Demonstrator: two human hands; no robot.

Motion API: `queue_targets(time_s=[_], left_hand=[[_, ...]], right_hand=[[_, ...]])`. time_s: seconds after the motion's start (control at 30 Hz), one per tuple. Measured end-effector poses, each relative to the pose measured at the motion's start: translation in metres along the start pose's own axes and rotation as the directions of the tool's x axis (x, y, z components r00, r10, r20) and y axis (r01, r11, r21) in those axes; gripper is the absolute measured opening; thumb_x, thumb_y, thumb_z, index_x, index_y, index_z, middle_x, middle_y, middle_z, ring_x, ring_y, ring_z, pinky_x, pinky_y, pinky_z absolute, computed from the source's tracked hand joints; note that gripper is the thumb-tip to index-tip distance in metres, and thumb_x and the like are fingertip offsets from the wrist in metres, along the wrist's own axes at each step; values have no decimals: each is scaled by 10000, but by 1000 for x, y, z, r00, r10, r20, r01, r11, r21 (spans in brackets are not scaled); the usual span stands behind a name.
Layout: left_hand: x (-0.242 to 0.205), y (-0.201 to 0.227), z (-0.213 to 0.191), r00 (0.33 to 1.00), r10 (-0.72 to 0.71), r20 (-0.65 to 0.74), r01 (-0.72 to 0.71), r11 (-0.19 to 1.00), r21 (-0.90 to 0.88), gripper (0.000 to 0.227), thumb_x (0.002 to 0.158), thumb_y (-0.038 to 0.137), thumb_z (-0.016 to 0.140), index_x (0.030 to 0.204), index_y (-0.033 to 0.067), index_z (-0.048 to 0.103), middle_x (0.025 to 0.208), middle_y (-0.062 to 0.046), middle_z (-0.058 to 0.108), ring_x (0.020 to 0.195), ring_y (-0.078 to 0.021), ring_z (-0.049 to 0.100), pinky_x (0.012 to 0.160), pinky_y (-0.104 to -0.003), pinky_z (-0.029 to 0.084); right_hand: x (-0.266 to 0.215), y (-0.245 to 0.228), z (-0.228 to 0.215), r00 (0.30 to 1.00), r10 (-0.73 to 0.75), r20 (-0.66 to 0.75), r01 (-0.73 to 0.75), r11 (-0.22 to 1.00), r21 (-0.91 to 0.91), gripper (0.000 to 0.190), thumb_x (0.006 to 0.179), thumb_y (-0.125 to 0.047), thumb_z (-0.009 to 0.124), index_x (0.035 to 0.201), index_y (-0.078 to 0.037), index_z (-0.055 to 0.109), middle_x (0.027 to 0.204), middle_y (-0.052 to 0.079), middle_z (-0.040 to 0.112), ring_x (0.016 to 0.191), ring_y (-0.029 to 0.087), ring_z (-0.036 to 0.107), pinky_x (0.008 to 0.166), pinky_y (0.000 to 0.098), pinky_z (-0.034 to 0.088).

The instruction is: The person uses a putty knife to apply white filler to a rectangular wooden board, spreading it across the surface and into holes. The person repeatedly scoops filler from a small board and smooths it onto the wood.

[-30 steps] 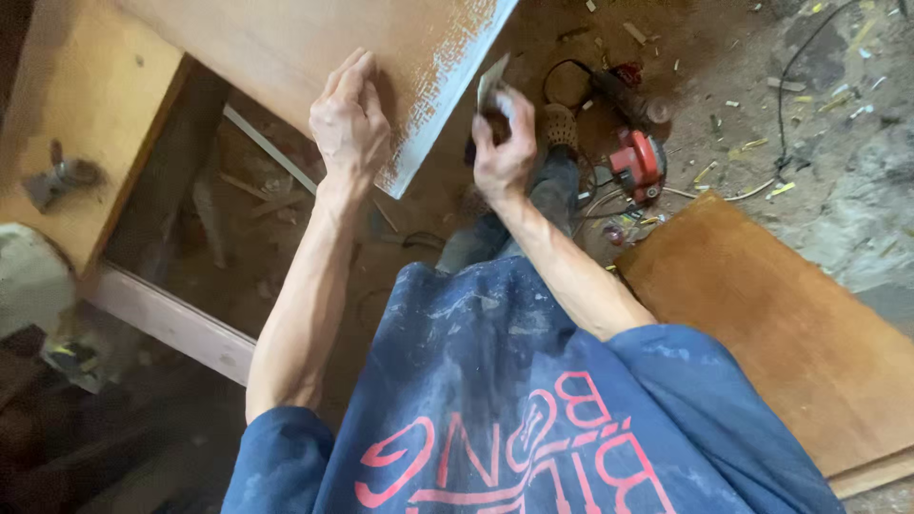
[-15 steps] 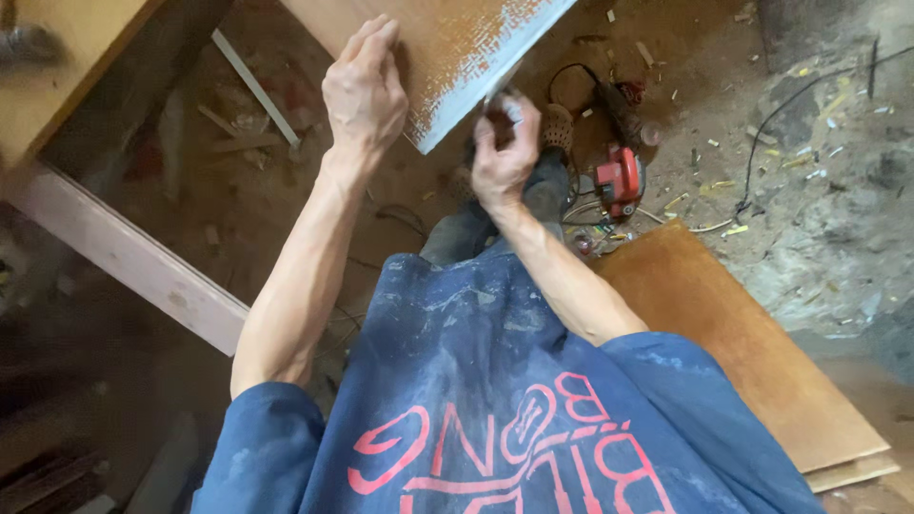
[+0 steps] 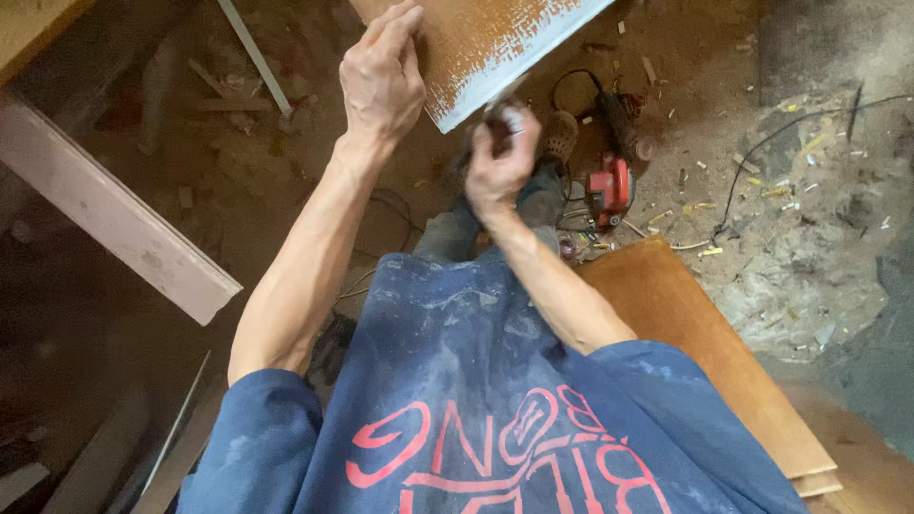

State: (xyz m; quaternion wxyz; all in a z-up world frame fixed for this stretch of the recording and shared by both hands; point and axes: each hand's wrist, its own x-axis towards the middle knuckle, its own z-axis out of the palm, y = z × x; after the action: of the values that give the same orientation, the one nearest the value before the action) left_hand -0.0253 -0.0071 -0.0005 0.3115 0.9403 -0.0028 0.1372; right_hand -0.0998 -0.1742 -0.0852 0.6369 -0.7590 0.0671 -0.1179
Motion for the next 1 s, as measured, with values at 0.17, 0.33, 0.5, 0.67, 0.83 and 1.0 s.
queue_targets(time_s=[0.17,0.33,0.5,0.67,0.83,1.0], left_hand=[[-5,-1,-5,995,-26,-101,21,999,-44,235,998,-17,605,1203,-3,721,1242,-194,723,1160,-338,721,1003,-378,597],[-23,-10,-24,970,-143,-198,128,988,-90,264,996,-29,598,1229,2,718,1257,-198,719,1145,-330,733,1004,-368,601],[-68,-21,-46,883,-340,-323,304,940,-158,261,975,-40,598,1201,-7,723,1236,-198,729,1155,-343,731,1014,-377,588],[-110,-12,-35,797,-481,-366,436,877,-203,262,954,-10,595,1170,-1,742,1208,-202,736,1122,-346,726,986,-388,583],[-130,5,-20,725,-530,-440,480,847,-229,254,979,3,587,1181,10,742,1225,-192,732,1139,-339,730,1006,-390,587],[-143,14,-7,616,-593,-518,550,795,-257,241,996,29,599,1182,27,751,1234,-178,736,1113,-317,746,986,-371,609]], right_hand=[[-73,-19,17,957,83,279,-72,996,-50,274,950,-118,801,1135,-29,620,1084,118,618,956,235,660,820,333,574],[-66,-42,-25,885,51,462,-53,999,-10,378,884,-93,772,1216,-14,610,1260,159,597,1079,288,670,841,384,622],[56,-87,-103,660,-312,683,510,854,-103,401,880,13,758,1257,-27,626,1263,168,644,1170,323,655,1037,421,563],[185,-111,-101,95,-293,951,826,556,89,577,839,36,727,1390,-125,673,1374,137,635,1159,335,625,990,386,565],[216,-129,-36,-351,-115,929,887,279,369,616,806,-58,799,1371,-279,694,1375,-1,653,1163,275,590,987,425,517],[202,-143,13,-546,50,836,838,59,543,678,706,-141,788,1338,-365,691,1379,2,651,1165,247,570,1048,457,497]])
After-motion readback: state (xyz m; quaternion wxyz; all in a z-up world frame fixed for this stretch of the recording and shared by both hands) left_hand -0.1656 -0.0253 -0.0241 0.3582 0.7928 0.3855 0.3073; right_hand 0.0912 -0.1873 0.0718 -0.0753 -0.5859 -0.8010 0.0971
